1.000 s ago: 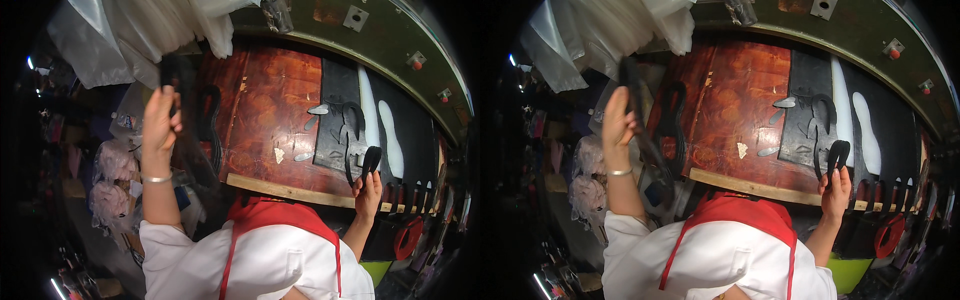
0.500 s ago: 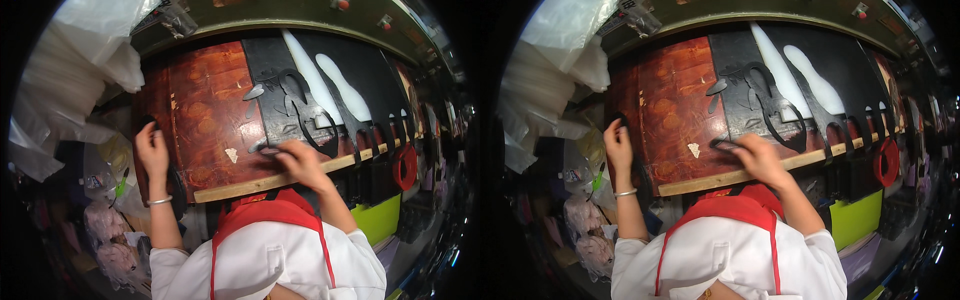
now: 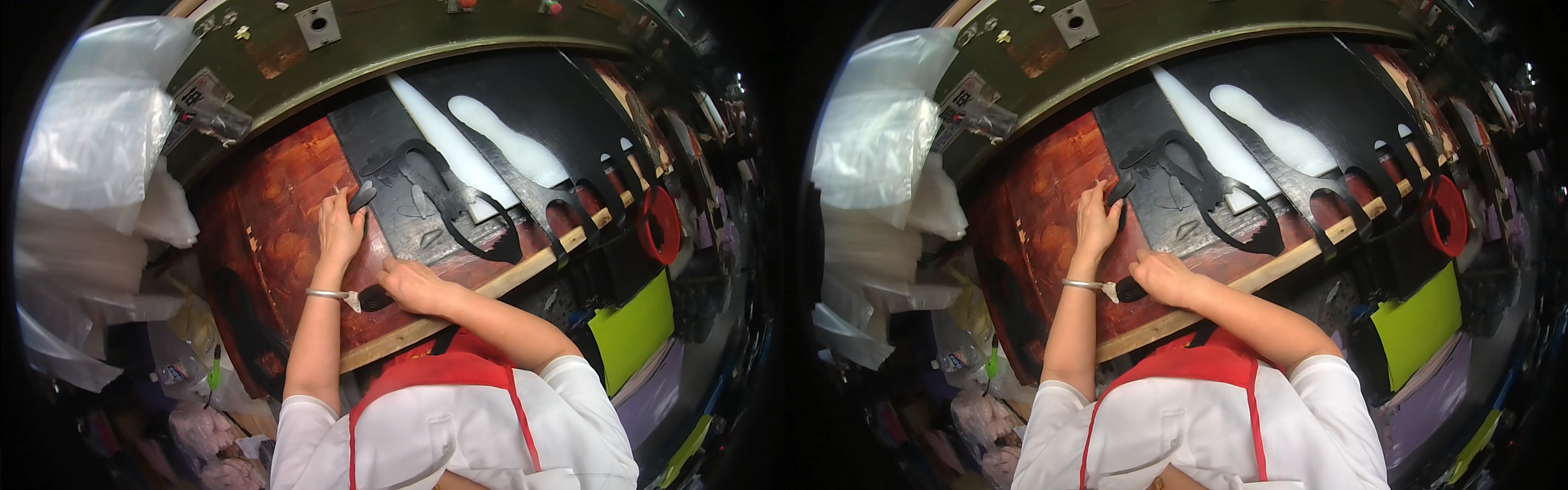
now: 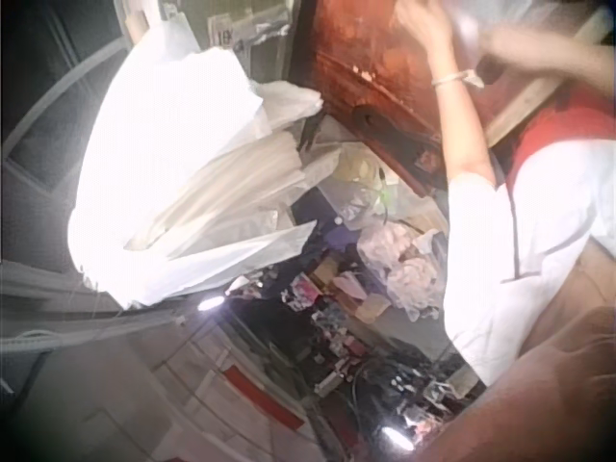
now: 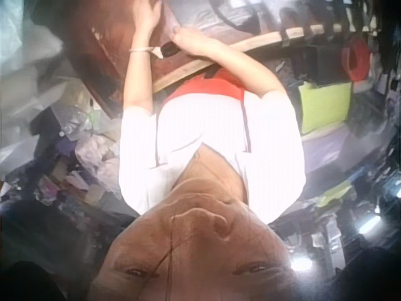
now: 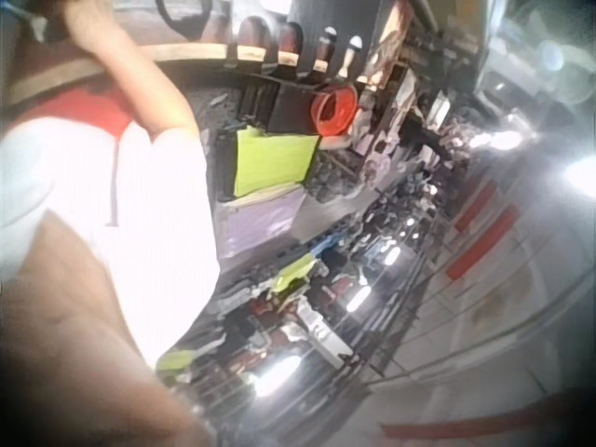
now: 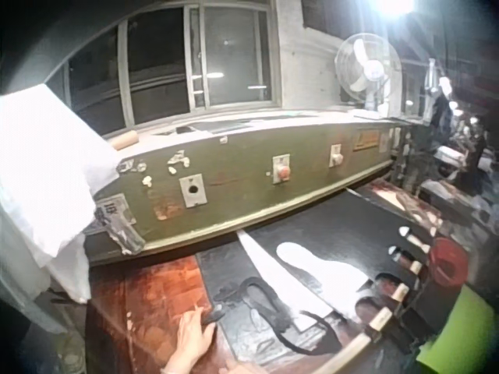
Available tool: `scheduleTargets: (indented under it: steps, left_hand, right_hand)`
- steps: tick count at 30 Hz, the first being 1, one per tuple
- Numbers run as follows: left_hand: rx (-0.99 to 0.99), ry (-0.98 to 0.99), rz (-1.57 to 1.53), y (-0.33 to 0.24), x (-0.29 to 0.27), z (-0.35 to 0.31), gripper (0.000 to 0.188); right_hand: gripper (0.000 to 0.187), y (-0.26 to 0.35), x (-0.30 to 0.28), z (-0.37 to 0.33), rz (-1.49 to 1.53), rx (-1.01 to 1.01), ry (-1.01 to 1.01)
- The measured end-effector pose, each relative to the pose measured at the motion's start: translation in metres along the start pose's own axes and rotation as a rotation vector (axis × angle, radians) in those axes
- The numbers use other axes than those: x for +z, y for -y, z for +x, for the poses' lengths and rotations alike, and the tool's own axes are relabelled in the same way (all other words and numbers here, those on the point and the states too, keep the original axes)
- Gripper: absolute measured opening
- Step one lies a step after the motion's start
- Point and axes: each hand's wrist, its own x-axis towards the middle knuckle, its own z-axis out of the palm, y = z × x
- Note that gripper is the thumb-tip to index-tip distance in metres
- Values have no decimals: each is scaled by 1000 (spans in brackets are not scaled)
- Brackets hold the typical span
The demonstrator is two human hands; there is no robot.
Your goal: The person assembles black slip-on shoes by attaching straps to soles, then places the finished pair into a clear plastic bag, writes on the bag with a marker, and ties it shut. The person works at a wooden table in a factory setting with other workers visible in the background.
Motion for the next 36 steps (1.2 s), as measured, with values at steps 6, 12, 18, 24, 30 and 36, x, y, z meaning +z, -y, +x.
scheduleTargets:
  steps: [6, 12, 18, 24, 30, 36]
  left_hand:
    - [-156, 28, -131, 5, -2, 7, 46]
    - [-152, -49, -186, -12, -16, -4, 33]
    - [-76, 59, -281, -54, -15, -31, 24]
    - [-67, 50, -330, -72, -16, -30, 24]
    - [-446, 419, -790, -93, -4, -27, 30]
    - [-298, 233, -1409, -146, -2, -19, 43]
  right_hand:
    - [16, -40, -12, 10, 227, 136, -710]
    - [18, -86, -68, 10, 264, 538, -867]
    - [18, -97, -83, -38, -144, 551, -620]
    - [17, -102, -84, -40, 86, 524, -631]
    - [10, -80, -103, -57, 1000, 493, -874]
    - [31, -37, -104, -84, 874, 413, -743]
